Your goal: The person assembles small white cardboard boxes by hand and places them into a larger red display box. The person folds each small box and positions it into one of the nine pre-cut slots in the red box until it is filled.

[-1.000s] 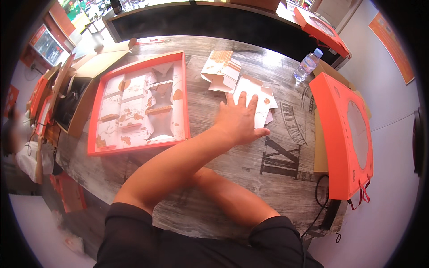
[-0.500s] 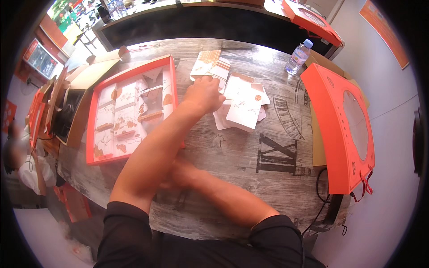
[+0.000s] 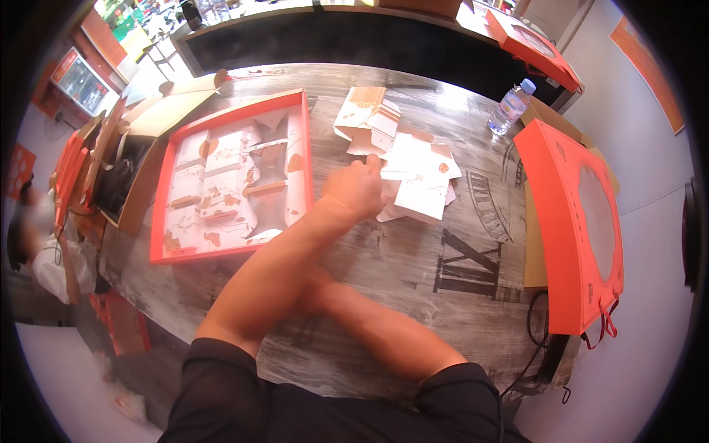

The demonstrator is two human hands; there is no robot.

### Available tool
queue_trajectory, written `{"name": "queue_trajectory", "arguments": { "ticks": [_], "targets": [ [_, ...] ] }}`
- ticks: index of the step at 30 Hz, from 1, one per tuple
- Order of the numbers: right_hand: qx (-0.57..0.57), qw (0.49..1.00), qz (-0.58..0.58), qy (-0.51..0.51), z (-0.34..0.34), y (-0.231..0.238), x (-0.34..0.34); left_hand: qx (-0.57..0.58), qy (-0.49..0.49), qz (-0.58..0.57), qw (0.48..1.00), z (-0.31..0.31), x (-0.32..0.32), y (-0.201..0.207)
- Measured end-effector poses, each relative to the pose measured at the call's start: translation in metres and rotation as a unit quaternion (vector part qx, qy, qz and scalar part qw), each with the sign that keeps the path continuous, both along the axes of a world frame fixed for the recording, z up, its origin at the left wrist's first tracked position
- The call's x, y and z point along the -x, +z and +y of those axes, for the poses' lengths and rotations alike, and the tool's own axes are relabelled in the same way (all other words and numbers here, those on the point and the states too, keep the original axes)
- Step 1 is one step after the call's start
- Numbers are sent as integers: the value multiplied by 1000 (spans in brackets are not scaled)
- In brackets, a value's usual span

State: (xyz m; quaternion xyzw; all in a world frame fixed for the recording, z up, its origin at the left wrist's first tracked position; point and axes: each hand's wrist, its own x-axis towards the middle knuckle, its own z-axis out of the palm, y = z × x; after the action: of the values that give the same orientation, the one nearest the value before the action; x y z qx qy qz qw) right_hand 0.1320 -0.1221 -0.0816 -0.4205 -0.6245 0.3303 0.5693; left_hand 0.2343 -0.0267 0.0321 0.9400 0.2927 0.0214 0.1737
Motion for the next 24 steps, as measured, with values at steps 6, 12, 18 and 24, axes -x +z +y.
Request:
{"name": "queue_trajectory", "arguments": {
  "ticks": [6, 12, 18, 24],
  "targets": [
    [58, 998, 4, 4, -9, 2, -11, 56, 3, -57, 997, 10, 3, -17],
    [51, 995, -63, 61, -1, 10, -19, 112, 6, -162, 980, -3, 0, -4],
    [42, 988, -121, 89, 2, 15, -31, 35, -45, -254, 966, -19, 12, 37],
    [21, 977, -192, 92, 6, 14, -43, -135, -82, -313, 937, -19, 37, 85]
  ]
}}
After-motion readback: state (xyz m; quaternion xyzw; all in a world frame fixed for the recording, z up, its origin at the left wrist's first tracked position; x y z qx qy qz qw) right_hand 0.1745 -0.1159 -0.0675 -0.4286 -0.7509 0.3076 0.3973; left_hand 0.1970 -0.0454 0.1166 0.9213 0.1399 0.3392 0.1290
